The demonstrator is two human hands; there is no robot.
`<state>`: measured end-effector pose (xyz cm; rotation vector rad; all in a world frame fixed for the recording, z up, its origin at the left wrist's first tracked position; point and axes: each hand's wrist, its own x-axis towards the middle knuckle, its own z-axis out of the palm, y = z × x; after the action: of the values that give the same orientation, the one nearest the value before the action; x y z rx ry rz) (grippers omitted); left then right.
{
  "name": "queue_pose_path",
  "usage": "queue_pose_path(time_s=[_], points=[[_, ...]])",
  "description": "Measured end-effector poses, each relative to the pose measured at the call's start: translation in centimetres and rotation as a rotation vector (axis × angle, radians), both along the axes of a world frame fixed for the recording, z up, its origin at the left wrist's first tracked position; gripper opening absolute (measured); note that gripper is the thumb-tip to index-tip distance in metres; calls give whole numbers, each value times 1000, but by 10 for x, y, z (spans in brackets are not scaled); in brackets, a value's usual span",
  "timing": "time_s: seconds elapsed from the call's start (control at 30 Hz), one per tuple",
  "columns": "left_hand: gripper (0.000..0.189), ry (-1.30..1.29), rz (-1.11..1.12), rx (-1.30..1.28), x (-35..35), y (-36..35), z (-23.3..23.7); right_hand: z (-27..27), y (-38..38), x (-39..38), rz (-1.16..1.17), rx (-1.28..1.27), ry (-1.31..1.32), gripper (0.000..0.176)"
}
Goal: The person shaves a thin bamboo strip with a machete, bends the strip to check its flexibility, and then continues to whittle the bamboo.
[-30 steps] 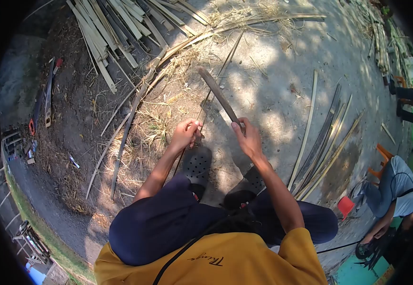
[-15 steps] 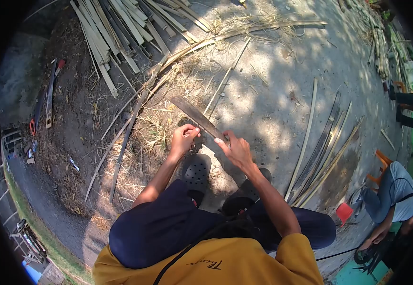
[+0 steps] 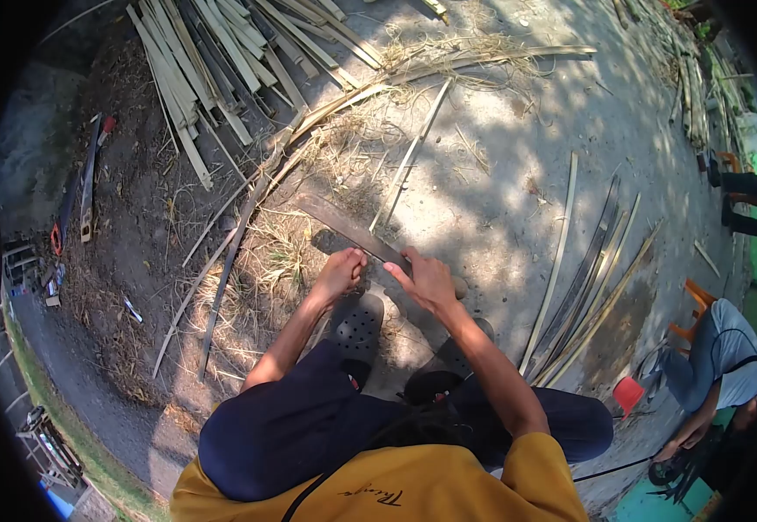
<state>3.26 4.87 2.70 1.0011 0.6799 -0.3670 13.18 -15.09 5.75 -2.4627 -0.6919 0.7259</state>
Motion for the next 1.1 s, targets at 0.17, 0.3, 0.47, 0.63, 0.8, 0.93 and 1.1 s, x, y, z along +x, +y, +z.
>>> queue_pose_path(time_s=[0.17,0.3,0.47,0.63,0.8,0.93,1.1], points=[[27,130,-7,-176,-8,7,15,-13,4,13,52,-69,-32,64],[25,126,-7,-324,-14,4,17,-12,8,16,-42,-34,101,59],[26,127,6,-352,-14,6,11,-11,-1,5,16,46,127,53],[26,101,5,-402,-17,12,14,-8,13,14,-58,75,138,56],[26,138,-10,-457,-15,15,22,-2,8,6,36,39,156,58],[25,116,-15,-516,-20,14,17,1,12,29,-21,64,159,56],[27,146,-19,-574,-17,18,20,2,18,11,-67,118,182,55]])
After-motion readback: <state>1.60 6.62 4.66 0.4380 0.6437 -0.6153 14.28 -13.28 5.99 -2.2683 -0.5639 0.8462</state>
